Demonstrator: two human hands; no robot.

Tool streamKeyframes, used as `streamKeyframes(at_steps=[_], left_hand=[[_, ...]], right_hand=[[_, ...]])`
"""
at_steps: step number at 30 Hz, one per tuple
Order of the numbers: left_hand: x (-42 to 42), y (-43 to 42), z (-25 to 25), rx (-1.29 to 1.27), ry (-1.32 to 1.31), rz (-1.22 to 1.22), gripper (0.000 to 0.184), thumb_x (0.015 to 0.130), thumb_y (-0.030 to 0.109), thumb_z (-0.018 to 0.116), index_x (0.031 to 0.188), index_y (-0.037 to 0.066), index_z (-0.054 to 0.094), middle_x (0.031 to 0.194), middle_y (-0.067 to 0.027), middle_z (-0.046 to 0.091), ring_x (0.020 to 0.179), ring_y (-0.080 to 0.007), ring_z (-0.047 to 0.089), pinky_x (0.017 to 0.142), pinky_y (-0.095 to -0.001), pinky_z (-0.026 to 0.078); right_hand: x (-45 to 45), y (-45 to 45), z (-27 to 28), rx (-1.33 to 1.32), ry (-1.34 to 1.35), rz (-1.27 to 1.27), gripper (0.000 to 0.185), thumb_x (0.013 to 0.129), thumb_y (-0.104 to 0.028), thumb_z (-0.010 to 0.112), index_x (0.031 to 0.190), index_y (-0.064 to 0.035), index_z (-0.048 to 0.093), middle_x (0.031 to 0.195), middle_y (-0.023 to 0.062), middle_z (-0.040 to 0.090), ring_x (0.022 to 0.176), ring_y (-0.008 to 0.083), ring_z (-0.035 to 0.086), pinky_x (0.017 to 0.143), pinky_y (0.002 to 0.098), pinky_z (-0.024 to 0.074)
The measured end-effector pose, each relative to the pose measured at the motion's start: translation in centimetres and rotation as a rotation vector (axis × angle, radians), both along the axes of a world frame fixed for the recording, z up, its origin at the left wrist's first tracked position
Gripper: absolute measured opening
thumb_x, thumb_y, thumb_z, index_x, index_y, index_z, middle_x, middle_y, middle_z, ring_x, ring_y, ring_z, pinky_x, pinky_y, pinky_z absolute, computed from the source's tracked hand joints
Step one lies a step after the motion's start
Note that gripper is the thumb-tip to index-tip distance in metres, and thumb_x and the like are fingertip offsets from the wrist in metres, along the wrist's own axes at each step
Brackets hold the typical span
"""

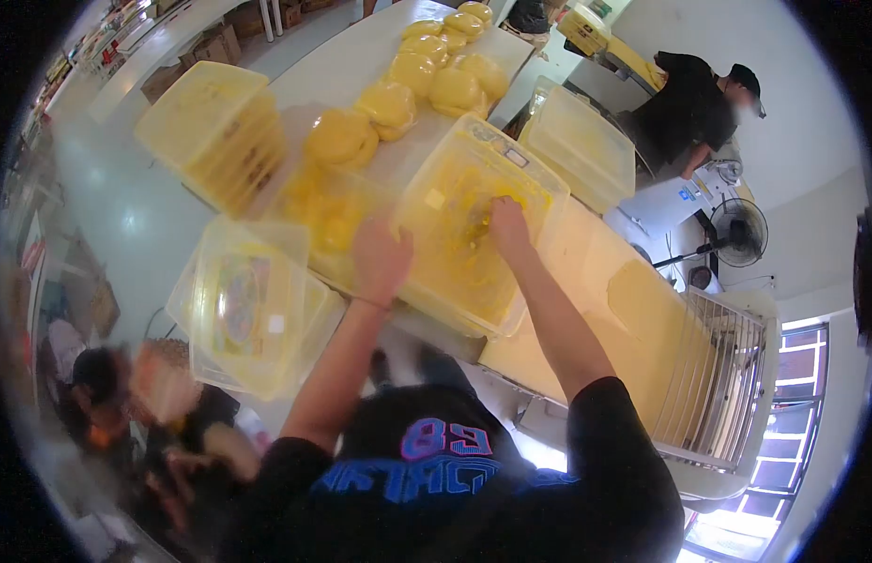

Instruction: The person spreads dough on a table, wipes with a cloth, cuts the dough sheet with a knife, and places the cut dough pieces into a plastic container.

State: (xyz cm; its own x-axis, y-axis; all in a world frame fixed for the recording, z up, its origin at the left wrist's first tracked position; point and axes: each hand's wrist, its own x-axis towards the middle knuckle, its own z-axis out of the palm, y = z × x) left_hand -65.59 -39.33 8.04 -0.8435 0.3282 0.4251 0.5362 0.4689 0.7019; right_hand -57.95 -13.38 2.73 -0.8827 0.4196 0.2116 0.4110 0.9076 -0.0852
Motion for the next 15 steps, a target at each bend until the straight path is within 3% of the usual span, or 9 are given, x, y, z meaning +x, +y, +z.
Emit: streamKeyframes(at_steps=[3,6,9,11,15], left_hand=[[0.1,0.0,-0.4,0.017,0.046,0.018,0.034,0.078,0.013,0.063,0.111,0.004,0.057,0.099,-0.0205,0.064,0.094,-0.0388,0.059,0.082,-0.0466,0.046],[0.3,-0.1,0.3,-0.023,-0.008,0.018,0.034,0.078,0.013,0.062,0.11,0.003,0.057,0.1,-0.0208,0.063,0.095,-0.039,0.059,0.083,-0.0462,0.047],[0.5,-0.4,1.5,0.006,-0.076,-0.047,0.038,0.08,0.019,0.062,0.112,-0.001,0.06,0.106,-0.0222,0.063,0.101,-0.039,0.058,0.09,-0.0459,0.045],[0.1,-0.1,0.0,0.047,0.011,-0.012,0.039,0.079,0.02,0.063,0.111,-0.001,0.06,0.105,-0.0224,0.063,0.101,-0.039,0.058,0.089,-0.0461,0.045],[0.1,-0.1,0.2,0.034,-0.055,0.001,0.041,0.077,0.021,0.064,0.111,-0.001,0.06,0.105,-0.0227,0.063,0.1,-0.039,0.059,0.089,-0.0462,0.045]], right_hand=[[1.7,-2.9,-0.7,0.133,0.007,0.23,0.018,0.086,-0.009,0.051,0.1,-0.002,0.061,0.101,0.0206,0.057,0.093,0.04,0.054,0.083,0.0467,0.0449],[1.9,-6.8,1.0,-0.062,0.067,0.069,0.02,0.086,-0.014,0.054,0.1,-0.0016,0.06,0.101,0.0215,0.057,0.095,0.0397,0.053,0.085,0.0477,0.0433],[1.9,-8.1,1.5,-0.113,-0.034,0.107,0.025,0.086,-0.023,0.058,0.099,-0.0015,0.059,0.1,0.0213,0.057,0.096,0.0396,0.052,0.087,0.0469,0.0428],[1.8,-9.5,2.4,-0.183,0.129,0.174,0.026,0.084,-0.024,0.06,0.097,-0.0022,0.06,0.096,0.0214,0.058,0.093,0.0393,0.054,0.084,0.0469,0.0439],[1.1,-9.0,0.3,-0.191,0.006,0.143,0.016,0.08,-0.013,0.057,0.09,-0.002,0.062,0.095,0.0212,0.059,0.094,0.0383,0.055,0.082,0.0456,0.0452]])
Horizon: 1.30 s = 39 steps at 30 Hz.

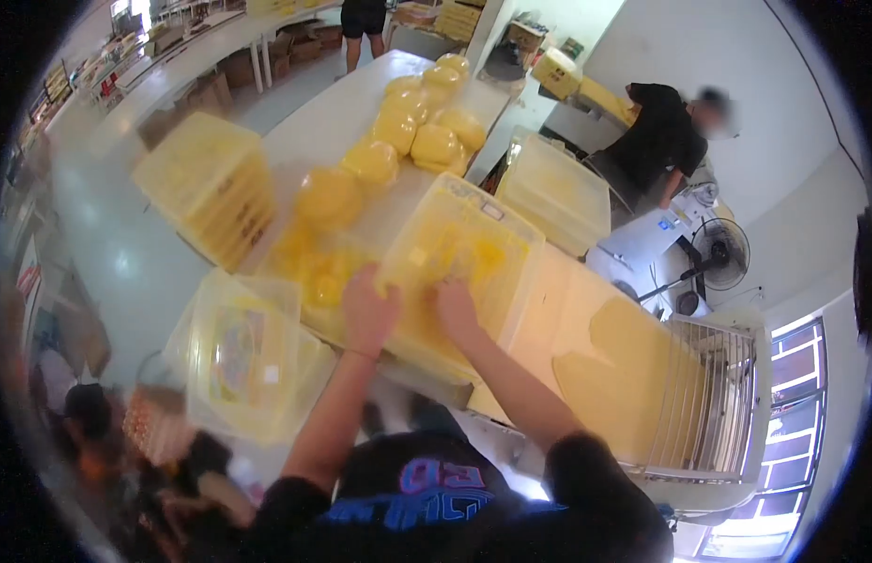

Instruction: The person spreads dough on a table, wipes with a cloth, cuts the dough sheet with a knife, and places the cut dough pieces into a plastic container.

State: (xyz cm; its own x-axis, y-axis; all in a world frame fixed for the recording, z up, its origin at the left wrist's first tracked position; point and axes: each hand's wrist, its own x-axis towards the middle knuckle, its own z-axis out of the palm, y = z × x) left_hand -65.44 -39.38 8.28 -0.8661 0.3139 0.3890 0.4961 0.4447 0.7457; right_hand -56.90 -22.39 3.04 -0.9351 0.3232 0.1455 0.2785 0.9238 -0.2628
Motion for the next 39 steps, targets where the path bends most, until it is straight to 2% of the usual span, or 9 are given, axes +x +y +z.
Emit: streamKeyframes(at_steps=[4,10,13,16,19,29,33,35,39], left_hand=[[0.0,-0.2,0.0,-0.004,0.013,0.004,0.042,0.076,0.02,0.065,0.112,0.0,0.058,0.106,-0.0224,0.063,0.1,-0.039,0.058,0.089,-0.0466,0.045],[-0.1,-0.1,-1.2,0.029,0.084,0.005,0.041,0.076,0.019,0.065,0.113,0.002,0.057,0.105,-0.0207,0.063,0.1,-0.0382,0.058,0.088,-0.0467,0.045],[-0.3,0.0,-1.7,0.009,0.12,0.013,0.041,0.076,0.019,0.065,0.113,0.003,0.057,0.105,-0.02,0.062,0.099,-0.038,0.058,0.088,-0.0464,0.045],[-0.2,-0.1,-1.4,-0.008,0.103,0.008,0.04,0.076,0.019,0.065,0.113,0.003,0.057,0.106,-0.02,0.062,0.1,-0.0377,0.058,0.087,-0.0461,0.046],[-0.1,0.0,-1.0,0.009,0.076,0.006,0.04,0.076,0.018,0.065,0.112,0.002,0.058,0.105,-0.0206,0.063,0.1,-0.0375,0.059,0.087,-0.0456,0.046],[-0.3,0.1,-1.3,-0.004,0.027,-0.02,0.041,0.079,0.019,0.063,0.113,-0.002,0.058,0.111,-0.0234,0.061,0.104,-0.0385,0.057,0.092,-0.045,0.045],[-0.1,0.1,-1.2,-0.048,-0.024,-0.005,0.043,0.08,0.02,0.062,0.117,-0.002,0.057,0.112,-0.0237,0.061,0.106,-0.0392,0.057,0.094,-0.0452,0.044],[-0.1,0.1,-1.0,-0.089,-0.048,-0.003,0.044,0.08,0.02,0.062,0.117,-0.002,0.057,0.113,-0.0236,0.061,0.106,-0.0389,0.057,0.094,-0.045,0.044],[0.0,-0.1,0.1,-0.099,-0.063,-0.042,0.044,0.08,0.02,0.062,0.118,-0.002,0.057,0.114,-0.0236,0.06,0.107,-0.0384,0.056,0.095,-0.0447,0.044]], right_hand=[[0.7,0.0,0.5,-0.075,-0.089,-0.07,0.012,0.078,-0.008,0.054,0.083,-0.0016,0.063,0.095,0.0214,0.059,0.094,0.0371,0.055,0.084,0.0433,0.046],[3.5,1.3,0.6,0.106,-0.033,0.215,0.02,0.081,-0.012,0.051,0.094,0.0008,0.059,0.101,0.0213,0.058,0.099,0.0364,0.055,0.082,0.0458,0.0473],[5.3,1.1,1.8,0.21,0.168,0.393,0.025,0.081,-0.012,0.053,0.101,0.0014,0.056,0.106,0.0217,0.056,0.102,0.0368,0.054,0.085,0.0443,0.047],[6.6,0.2,4.9,0.075,-0.006,0.389,0.036,0.076,-0.002,0.056,0.112,0.0038,0.055,0.116,0.0193,0.052,0.113,0.036,0.047,0.097,0.041,0.0416],[6.5,0.4,5.2,-0.053,-0.182,0.296,0.029,0.075,-0.001,0.055,0.103,0.0018,0.059,0.112,0.0178,0.054,0.109,0.0359,0.049,0.095,0.0403,0.0432],[6.9,0.8,2.2,-0.002,-0.082,0.077,0.015,0.077,-0.002,0.051,0.089,-0.0023,0.059,0.099,0.0186,0.056,0.098,0.0352,0.054,0.083,0.0407,0.0476],[3.9,8.1,-1.5,0.15,-0.13,-0.1,0.014,0.086,-0.009,0.047,0.09,-0.0033,0.059,0.094,0.0182,0.059,0.091,0.0355,0.057,0.08,0.0428,0.0486],[2.4,12.5,-1.2,0.25,0.064,-0.144,0.016,0.089,-0.011,0.046,0.092,-0.004,0.06,0.091,0.017,0.061,0.091,0.0343,0.059,0.079,0.0429,0.0491],[0.2,16.2,2.3,0.322,-0.034,-0.29,0.016,0.088,-0.009,0.048,0.095,-0.0039,0.06,0.095,0.0171,0.061,0.095,0.032,0.06,0.077,0.0412,0.0532]])
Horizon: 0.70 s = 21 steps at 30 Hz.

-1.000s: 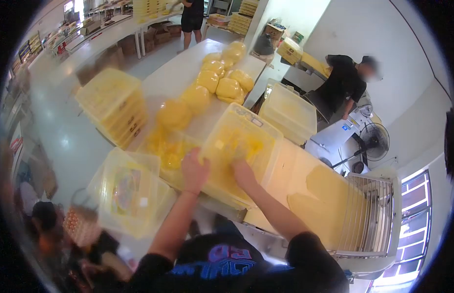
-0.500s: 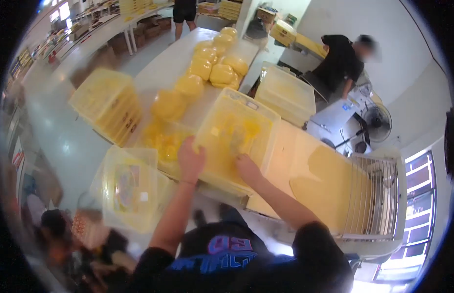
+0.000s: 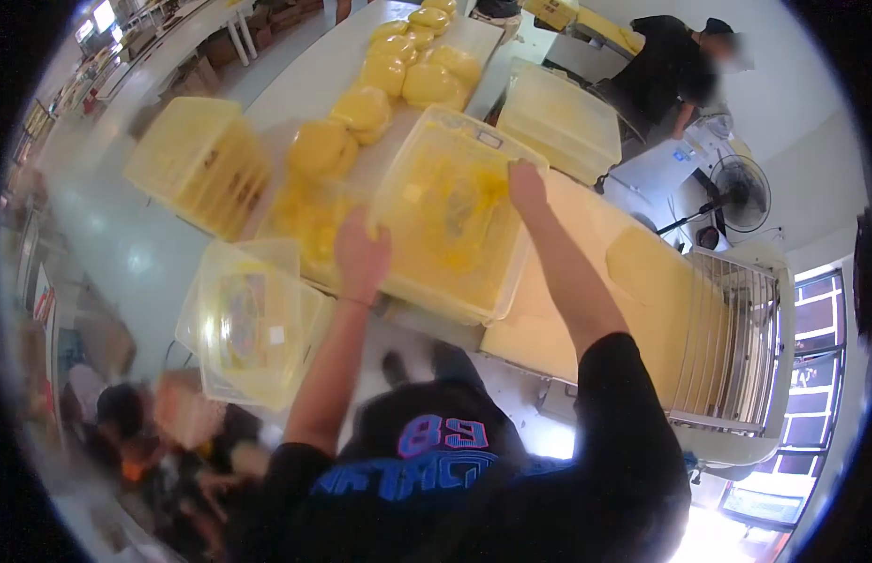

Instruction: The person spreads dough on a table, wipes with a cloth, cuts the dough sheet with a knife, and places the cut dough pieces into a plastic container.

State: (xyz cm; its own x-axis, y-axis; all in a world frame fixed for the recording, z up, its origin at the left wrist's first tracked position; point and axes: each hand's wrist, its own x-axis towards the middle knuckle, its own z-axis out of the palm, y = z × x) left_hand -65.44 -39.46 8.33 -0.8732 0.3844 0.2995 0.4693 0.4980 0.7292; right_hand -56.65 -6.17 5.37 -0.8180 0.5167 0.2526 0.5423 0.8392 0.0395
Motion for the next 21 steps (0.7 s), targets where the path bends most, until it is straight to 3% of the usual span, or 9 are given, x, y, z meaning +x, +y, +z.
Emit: streamKeyframes(at_steps=[3,6,12,18,21], left_hand=[[0.0,-0.1,0.2,0.011,-0.018,-0.002,0.044,0.081,0.021,0.061,0.118,-0.002,0.056,0.115,-0.0237,0.06,0.109,-0.0382,0.056,0.096,-0.0444,0.043],[-0.5,0.2,-1.5,0.011,0.17,0.055,0.034,0.08,0.015,0.063,0.112,0.005,0.058,0.102,-0.0166,0.065,0.097,-0.0334,0.061,0.083,-0.0419,0.048],[-0.5,0.3,-1.6,0.018,0.175,0.047,0.033,0.08,0.016,0.063,0.11,0.004,0.058,0.1,-0.0157,0.066,0.094,-0.0331,0.063,0.081,-0.0414,0.049],[-0.3,0.4,-1.2,0.009,0.117,0.064,0.032,0.08,0.017,0.064,0.11,0.005,0.059,0.1,-0.0153,0.066,0.095,-0.033,0.063,0.082,-0.0412,0.049],[-0.6,0.4,-2.0,0.044,0.131,0.059,0.032,0.08,0.017,0.064,0.11,0.006,0.059,0.101,-0.0151,0.066,0.095,-0.0328,0.063,0.082,-0.0414,0.049]], right_hand=[[-0.6,1.9,-0.8,-0.009,-0.147,-0.028,0.016,0.088,-0.008,0.049,0.097,-0.0022,0.062,0.099,0.0187,0.061,0.096,0.0324,0.062,0.077,0.0401,0.0551],[-1.3,0.2,0.0,0.022,-0.257,-0.024,0.015,0.085,-0.005,0.052,0.094,-0.0005,0.063,0.1,0.0213,0.062,0.093,0.0334,0.064,0.077,0.0403,0.0554],[-0.2,-0.8,-1.0,-0.047,-0.103,-0.041,0.012,0.081,-0.003,0.054,0.088,-0.0006,0.064,0.09,0.0212,0.063,0.089,0.0348,0.065,0.072,0.0419,0.0548],[2.7,-4.1,-5.2,0.103,-0.101,0.054,0.011,0.079,-0.006,0.057,0.085,-0.0007,0.064,0.085,0.0181,0.062,0.085,0.0322,0.06,0.076,0.0426,0.0493],[3.8,-9.9,-1.4,0.066,-0.269,0.104,0.011,0.077,-0.005,0.059,0.086,-0.0006,0.063,0.086,0.0161,0.061,0.088,0.0311,0.058,0.077,0.0422,0.0475]])
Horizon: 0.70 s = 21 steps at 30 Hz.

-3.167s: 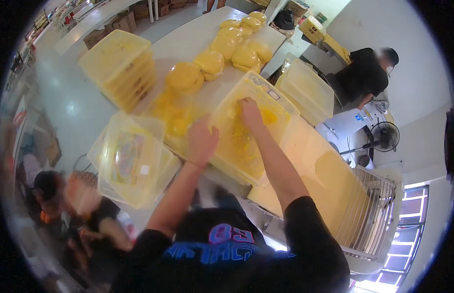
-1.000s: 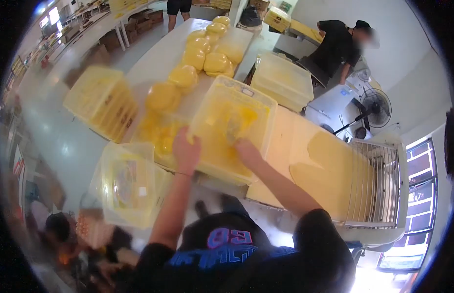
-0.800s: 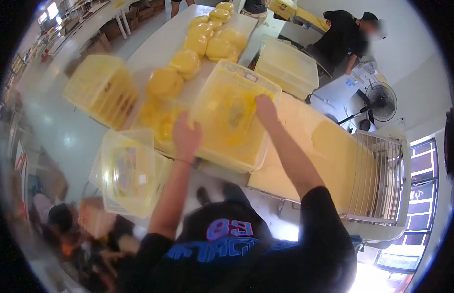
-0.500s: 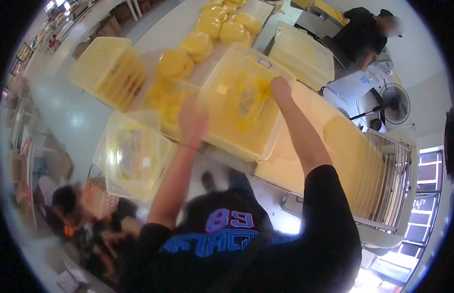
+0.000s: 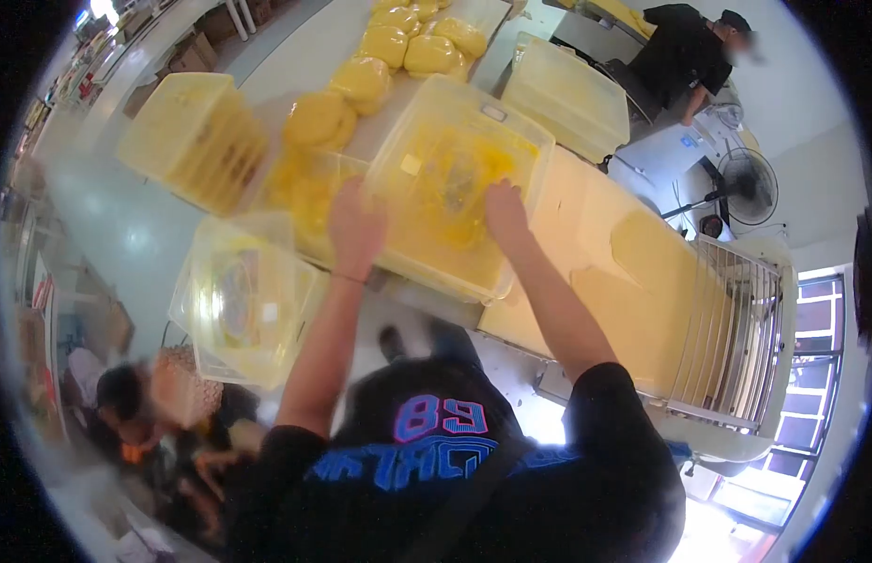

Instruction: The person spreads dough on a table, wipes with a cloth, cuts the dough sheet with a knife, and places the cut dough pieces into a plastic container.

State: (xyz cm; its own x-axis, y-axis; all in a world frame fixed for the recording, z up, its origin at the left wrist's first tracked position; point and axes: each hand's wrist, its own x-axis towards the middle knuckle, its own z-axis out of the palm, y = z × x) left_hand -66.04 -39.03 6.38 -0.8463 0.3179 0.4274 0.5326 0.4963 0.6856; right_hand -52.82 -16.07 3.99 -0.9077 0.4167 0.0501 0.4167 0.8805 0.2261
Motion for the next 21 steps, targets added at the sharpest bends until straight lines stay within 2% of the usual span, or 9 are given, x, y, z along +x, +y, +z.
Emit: streamKeyframes(at_steps=[3,6,11,14,18,21], left_hand=[[0.2,-0.1,0.6,-0.038,0.0,0.003,0.032,0.08,0.018,0.064,0.11,0.006,0.058,0.101,-0.0149,0.066,0.095,-0.0327,0.063,0.081,-0.0414,0.049],[0.5,-0.2,1.7,-0.016,-0.168,-0.041,0.042,0.079,0.021,0.066,0.115,0.0,0.059,0.113,-0.0211,0.062,0.107,-0.0369,0.057,0.094,-0.0428,0.044],[0.2,-0.2,0.4,-0.036,-0.16,-0.024,0.043,0.08,0.021,0.065,0.116,-0.001,0.058,0.116,-0.0217,0.06,0.11,-0.0369,0.056,0.097,-0.0428,0.043],[0.2,-0.2,0.7,-0.018,-0.135,-0.034,0.043,0.08,0.021,0.064,0.116,-0.001,0.057,0.118,-0.0216,0.059,0.111,-0.0368,0.055,0.098,-0.0429,0.043],[0.2,-0.2,-0.1,0.005,-0.042,-0.019,0.042,0.081,0.021,0.063,0.116,-0.002,0.057,0.117,-0.0219,0.059,0.111,-0.0366,0.055,0.097,-0.0429,0.043],[0.5,-0.2,0.7,-0.033,-0.113,-0.021,0.042,0.08,0.02,0.063,0.116,-0.002,0.057,0.116,-0.0222,0.06,0.109,-0.0367,0.056,0.096,-0.0428,0.044]], right_hand=[[1.1,-3.5,1.2,-0.096,-0.036,-0.002,0.012,0.076,-0.003,0.059,0.087,0.0002,0.063,0.088,0.0166,0.06,0.091,0.0319,0.057,0.078,0.0417,0.0482],[2.2,-5.8,2.8,-0.218,0.022,-0.012,0.013,0.075,-0.003,0.06,0.088,0.0008,0.062,0.091,0.0179,0.059,0.093,0.0338,0.057,0.079,0.0412,0.049],[3.3,-6.5,2.3,-0.254,0.135,0.015,0.014,0.074,-0.002,0.062,0.088,-0.0009,0.061,0.095,0.0183,0.057,0.092,0.0356,0.057,0.079,0.0407,0.0505],[3.3,-6.7,1.4,-0.306,0.163,-0.064,0.013,0.076,-0.001,0.058,0.089,-0.0012,0.061,0.093,0.0182,0.057,0.091,0.0355,0.057,0.079,0.0407,0.0508],[3.5,-6.3,0.7,-0.305,0.191,-0.014,0.011,0.078,-0.004,0.057,0.088,-0.0016,0.061,0.09,0.0178,0.058,0.091,0.0343,0.058,0.079,0.0415,0.0509],[3.4,-5.5,0.3,-0.312,0.166,-0.007,0.011,0.077,-0.005,0.058,0.087,-0.0024,0.062,0.09,0.0176,0.06,0.088,0.0341,0.06,0.077,0.0414,0.0513]])
